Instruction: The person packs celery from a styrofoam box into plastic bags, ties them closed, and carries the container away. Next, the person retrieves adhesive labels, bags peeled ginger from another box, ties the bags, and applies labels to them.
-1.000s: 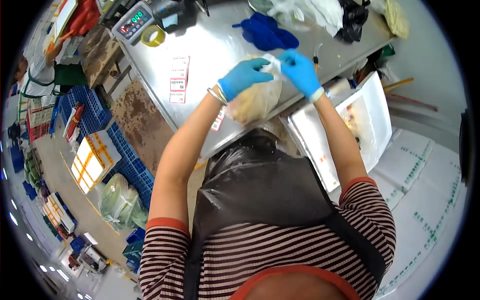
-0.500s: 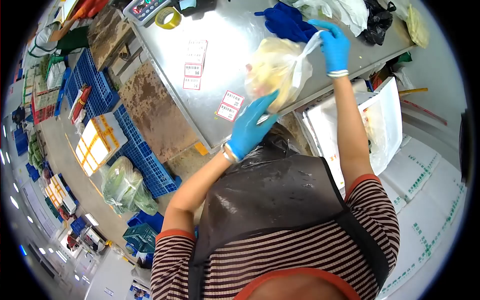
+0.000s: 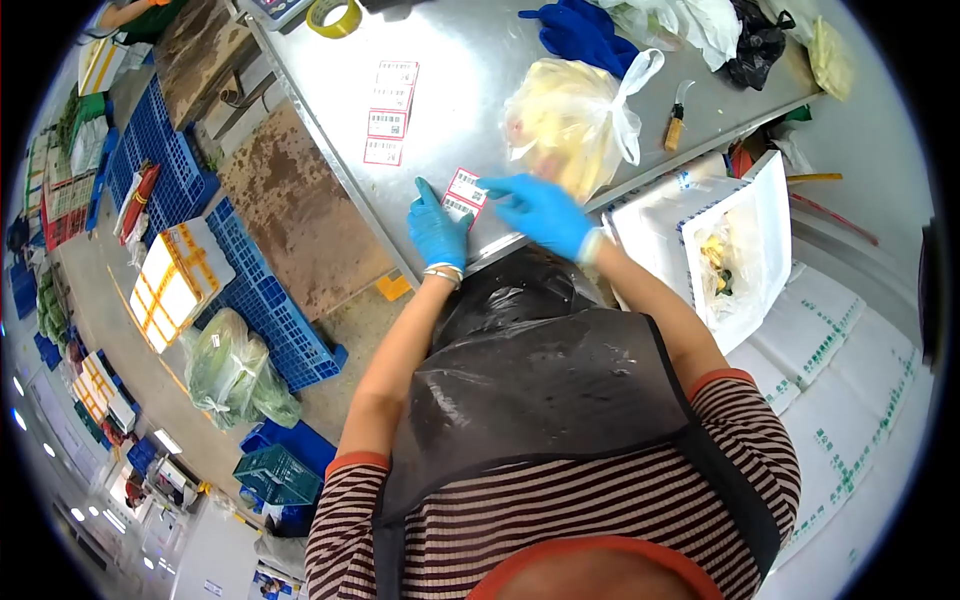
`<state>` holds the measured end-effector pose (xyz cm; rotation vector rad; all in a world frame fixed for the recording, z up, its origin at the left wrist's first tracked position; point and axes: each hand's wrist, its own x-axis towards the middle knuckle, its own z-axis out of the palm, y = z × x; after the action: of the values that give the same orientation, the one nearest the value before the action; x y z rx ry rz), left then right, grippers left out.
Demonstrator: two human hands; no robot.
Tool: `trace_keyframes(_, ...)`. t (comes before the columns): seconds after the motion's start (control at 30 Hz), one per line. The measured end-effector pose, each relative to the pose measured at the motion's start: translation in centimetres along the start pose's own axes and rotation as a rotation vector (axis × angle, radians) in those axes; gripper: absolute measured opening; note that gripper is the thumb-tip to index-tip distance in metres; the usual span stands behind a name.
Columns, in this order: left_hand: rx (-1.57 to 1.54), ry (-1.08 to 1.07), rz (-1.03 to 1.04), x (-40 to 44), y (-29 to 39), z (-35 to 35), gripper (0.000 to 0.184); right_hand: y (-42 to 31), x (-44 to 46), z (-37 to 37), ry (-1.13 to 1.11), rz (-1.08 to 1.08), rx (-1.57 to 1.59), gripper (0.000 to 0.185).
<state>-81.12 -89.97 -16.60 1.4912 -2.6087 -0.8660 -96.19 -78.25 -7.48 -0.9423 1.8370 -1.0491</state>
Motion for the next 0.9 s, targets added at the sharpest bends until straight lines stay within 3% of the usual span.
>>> trace_keyframes(0.13,-0.204,-0.077,-0.122,0.1,-0.9,2.2,0.103,8.0,3.8,7.1,0.095,0.069,-0.286,0.036)
trace_keyframes(0.17,-0.297,0.047,-0.043,-0.1,-1.9,3.5,0.092,8.5,4.4,7.6,0.114,0.089,-0.228,0.036)
trace_keyframes(0.27,-0.755,-0.111,-0.14,0.1,-4.4,5.3,0.071,9.3,4.8,7.7,0.16,0.142,-0.075,0.037)
trace_keyframes(0.3,-0.735,-0.19,-0.196,0.1,-4.1,4.0,0.048,9.1,4.7,7.4,0.158,0.146,-0.031,0.037)
trace_keyframes(0.43,-1.015,-0.466,-0.319,0.1,-3.2,0.4,0.028,6.7,3.9,5.8,0.092,0.077,-0.082,0.034)
trace_keyframes(0.57,-1.151,-0.599,-0.258,-0.3,-1.6,-2.3,0.032,4.0,3.3,4.5,-0.011,0.036,-0.234,0.028)
trace_keyframes(0.67,-1.212,-0.666,-0.28,-0.3,-0.9,-3.6,0.038,4.6,2.9,4.5,0.034,0.032,-0.076,0.027)
trace_keyframes(0.77,-1.305,-0.666,-0.309,-0.9,-0.4,-4.5,0.042,4.5,3.1,3.8,0.013,0.244,0.192,0.028)
trace_keyframes(0.9,-1.288,-0.646,-0.324,-1.6,-0.4,-5.1,0.041,3.5,3.2,2.4,0.01,0.274,0.179,0.027)
